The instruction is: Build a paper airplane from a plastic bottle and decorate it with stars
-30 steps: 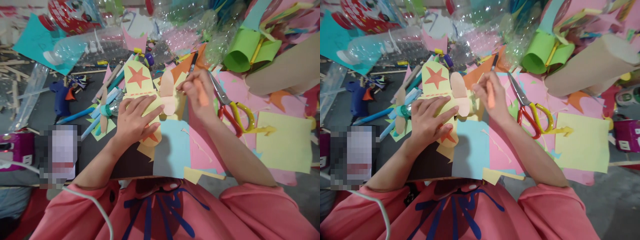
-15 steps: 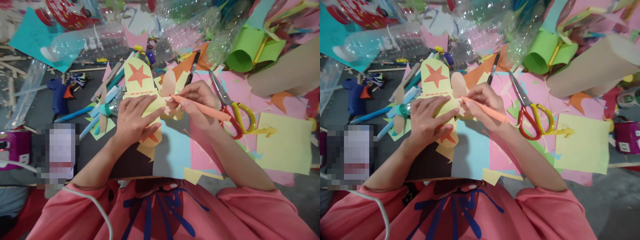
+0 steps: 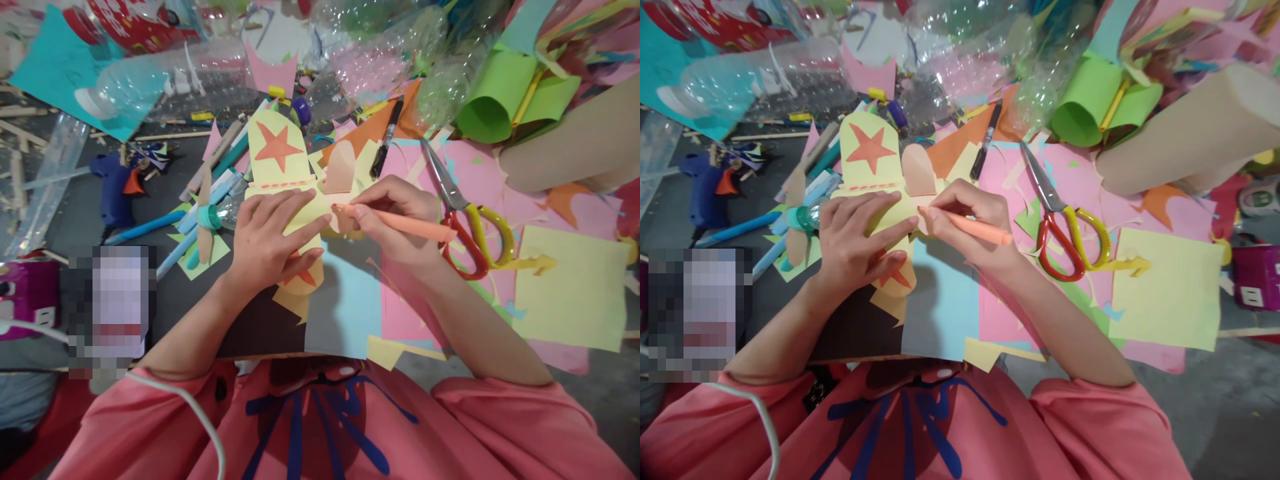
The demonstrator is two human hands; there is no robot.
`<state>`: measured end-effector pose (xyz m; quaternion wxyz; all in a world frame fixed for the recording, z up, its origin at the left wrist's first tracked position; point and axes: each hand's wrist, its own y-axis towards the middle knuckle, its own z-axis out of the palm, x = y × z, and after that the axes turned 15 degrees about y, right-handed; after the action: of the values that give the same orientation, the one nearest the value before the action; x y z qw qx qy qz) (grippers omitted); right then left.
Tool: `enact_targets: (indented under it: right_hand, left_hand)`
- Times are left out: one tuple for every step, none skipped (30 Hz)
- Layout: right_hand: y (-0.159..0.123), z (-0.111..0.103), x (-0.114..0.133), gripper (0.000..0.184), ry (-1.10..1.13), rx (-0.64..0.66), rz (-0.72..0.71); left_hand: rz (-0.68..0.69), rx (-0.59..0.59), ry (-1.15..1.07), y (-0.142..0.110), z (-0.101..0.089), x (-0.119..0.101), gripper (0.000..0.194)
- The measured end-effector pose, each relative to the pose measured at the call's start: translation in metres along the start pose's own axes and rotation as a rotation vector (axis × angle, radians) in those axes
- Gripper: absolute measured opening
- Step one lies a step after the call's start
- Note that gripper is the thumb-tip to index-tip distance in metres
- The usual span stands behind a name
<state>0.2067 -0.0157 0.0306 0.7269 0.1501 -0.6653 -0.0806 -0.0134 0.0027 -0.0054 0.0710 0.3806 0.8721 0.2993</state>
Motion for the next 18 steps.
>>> enact_targets:
  right_hand:
    - [-0.0002, 0.0001, 0.0006, 0.02, -0.025, 0.001, 0.002]
    - [-0.0003, 0.0002, 0.0011, 0.021, -0.046, 0.005, 0.0]
    - [-0.0004, 0.0002, 0.0013, 0.021, -0.06, 0.011, -0.006]
    - [-0.0005, 0.0, 0.0015, 0.021, -0.07, 0.018, -0.009]
    - [-0.0006, -0.0003, 0.0014, 0.021, -0.078, 0.024, -0.013]
    - [-0.0006, -0.0006, 0.0013, 0.02, -0.085, 0.029, -0.014]
    - [-0.0006, -0.0009, 0.0011, 0.019, -0.095, 0.034, -0.01]
    - [-0.0006, -0.0012, 0.001, 0.019, -0.109, 0.037, -0.001]
    - [-0.0006, -0.0014, 0.001, 0.019, -0.122, 0.04, 0.01]
    - [-0.0005, -0.0016, 0.001, 0.019, -0.131, 0.043, 0.018]
    - [-0.0004, -0.0016, 0.0012, 0.019, -0.136, 0.047, 0.022]
    - [-0.0003, -0.0016, 0.0015, 0.019, -0.137, 0.052, 0.021]
    - [-0.0002, -0.0015, 0.0017, 0.019, -0.136, 0.058, 0.015]
    - [-0.0002, -0.0014, 0.002, 0.02, -0.135, 0.063, 0.006]
    - [-0.0002, -0.0013, 0.0022, 0.021, -0.134, 0.064, -0.001]
    - [-0.0003, -0.0012, 0.0024, 0.021, -0.137, 0.062, -0.005]
    - [-0.0005, -0.0011, 0.0025, 0.022, -0.142, 0.058, -0.004]
    - [-0.0007, -0.0012, 0.0025, 0.023, -0.147, 0.053, 0.001]
  left_hand:
    - [-0.001, 0.007, 0.0, 0.0001, 0.0, 0.0001, 0.043]
    - [-0.004, 0.017, 0.0, 0.0, 0.0001, 0.0002, 0.043]
    - [-0.006, 0.025, 0.0, 0.0, 0.0003, 0.0003, 0.043]
    - [-0.007, 0.029, 0.001, 0.0, 0.0004, 0.0003, 0.043]
    - [-0.006, 0.027, 0.002, 0.0001, 0.0006, 0.0003, 0.043]
    - [-0.005, 0.019, 0.004, 0.0003, 0.0008, 0.0003, 0.043]
    - [-0.002, 0.006, 0.008, 0.0006, 0.0009, 0.0002, 0.043]
    - [0.0, -0.01, 0.015, 0.0011, 0.0009, 0.0001, 0.043]
    - [0.003, -0.024, 0.025, 0.0015, 0.0009, 0.0, 0.043]
    - [0.006, -0.034, 0.034, 0.0021, 0.0009, -0.0002, 0.042]
    - [0.008, -0.04, 0.043, 0.0025, 0.0008, -0.0003, 0.042]
    - [0.009, -0.042, 0.049, 0.003, 0.0007, -0.0004, 0.042]
    - [0.01, -0.044, 0.053, 0.0032, 0.0006, -0.0004, 0.041]
    - [0.011, -0.044, 0.054, 0.0033, 0.0006, -0.0003, 0.041]
    - [0.011, -0.043, 0.054, 0.0032, 0.0006, -0.0002, 0.041]
    - [0.01, -0.04, 0.053, 0.003, 0.0006, 0.0, 0.041]
    - [0.009, -0.035, 0.05, 0.0026, 0.0006, 0.0002, 0.042]
    - [0.007, -0.027, 0.045, 0.0023, 0.0006, 0.0003, 0.042]
